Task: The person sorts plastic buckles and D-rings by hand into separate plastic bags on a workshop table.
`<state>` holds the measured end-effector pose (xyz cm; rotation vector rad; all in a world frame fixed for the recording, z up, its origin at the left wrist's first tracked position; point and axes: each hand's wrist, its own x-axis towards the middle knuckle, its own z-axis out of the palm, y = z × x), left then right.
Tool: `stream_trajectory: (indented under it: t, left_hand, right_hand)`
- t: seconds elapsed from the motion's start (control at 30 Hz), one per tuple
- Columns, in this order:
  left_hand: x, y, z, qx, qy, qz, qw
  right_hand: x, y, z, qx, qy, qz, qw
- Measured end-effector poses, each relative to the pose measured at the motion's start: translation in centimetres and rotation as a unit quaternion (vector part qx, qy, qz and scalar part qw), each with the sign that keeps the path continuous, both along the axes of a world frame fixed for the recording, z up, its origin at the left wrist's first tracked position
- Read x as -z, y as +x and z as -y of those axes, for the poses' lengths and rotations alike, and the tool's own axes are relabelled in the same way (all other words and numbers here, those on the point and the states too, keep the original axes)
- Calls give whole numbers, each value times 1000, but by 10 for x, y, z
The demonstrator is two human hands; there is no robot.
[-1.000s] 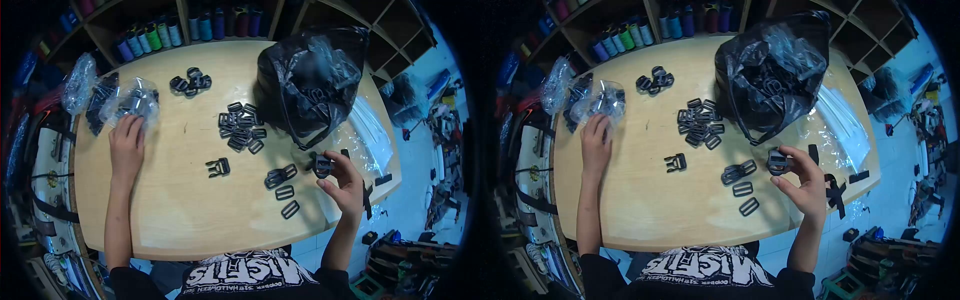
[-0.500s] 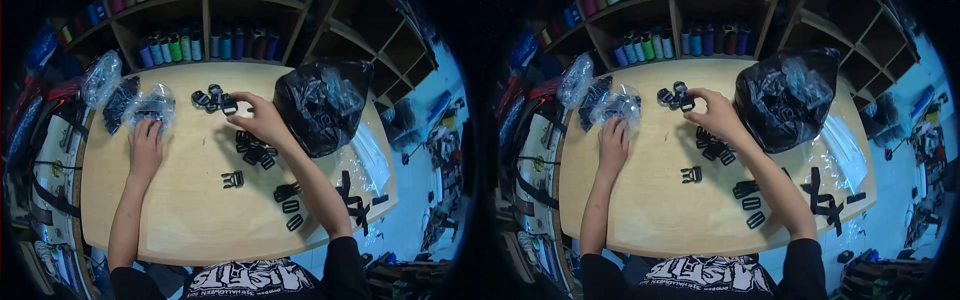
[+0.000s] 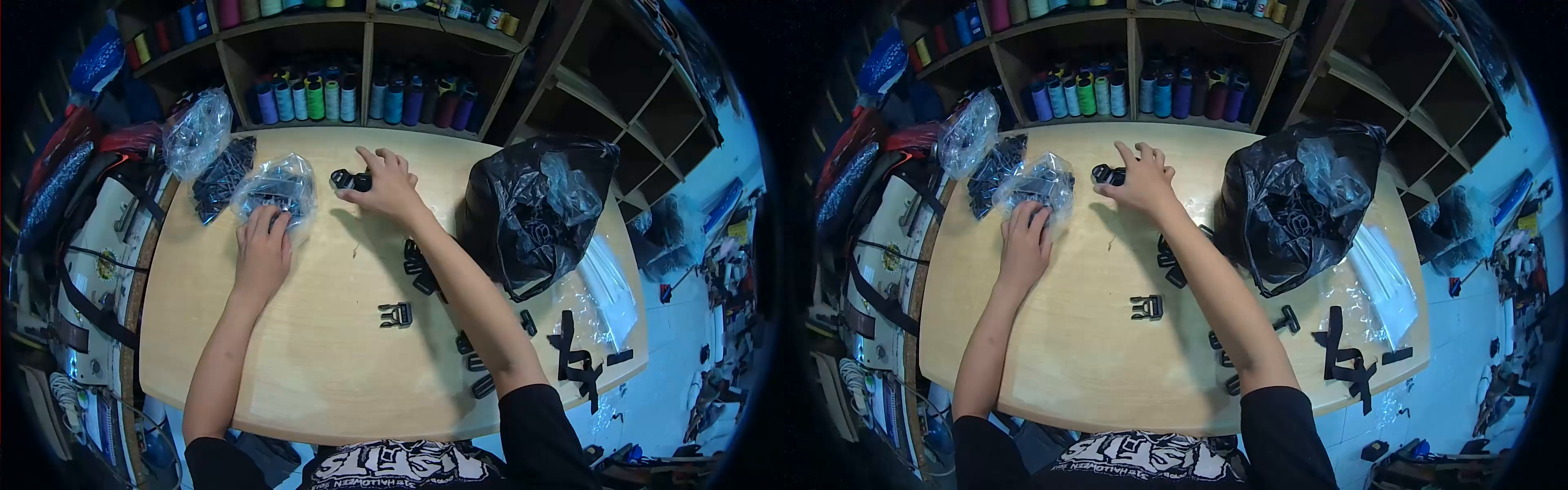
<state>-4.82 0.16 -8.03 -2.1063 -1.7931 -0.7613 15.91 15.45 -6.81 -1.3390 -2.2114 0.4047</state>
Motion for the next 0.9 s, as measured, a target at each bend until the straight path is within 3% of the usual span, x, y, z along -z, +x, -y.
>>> stream_trajectory:
  t: [0.17,0.3,0.57,0.7,0.8,0.9]
  left_hand:
    - [1,-3,1,4,9,-2,1000]
    - [-4,-4,-2,17,29,-21,999]
    - [5,-36,-43,-1,26,-69,997]
    - [-21,-23,-37,-3,-14,-80,997]
    - [-49,-6,-17,12,-31,-66,997]
    - [-83,26,5,7,-41,-26,999]
  right_hand:
    - [12,-22,8,-12,79,108,991]
    - [23,-28,19,-25,155,52,986]
    - [28,-27,86,-86,124,3,989]
    - [20,-25,116,-113,94,-25,989]
    - [-9,-6,134,-170,53,-168,970]
    - [-40,35,144,-190,101,-218,952]
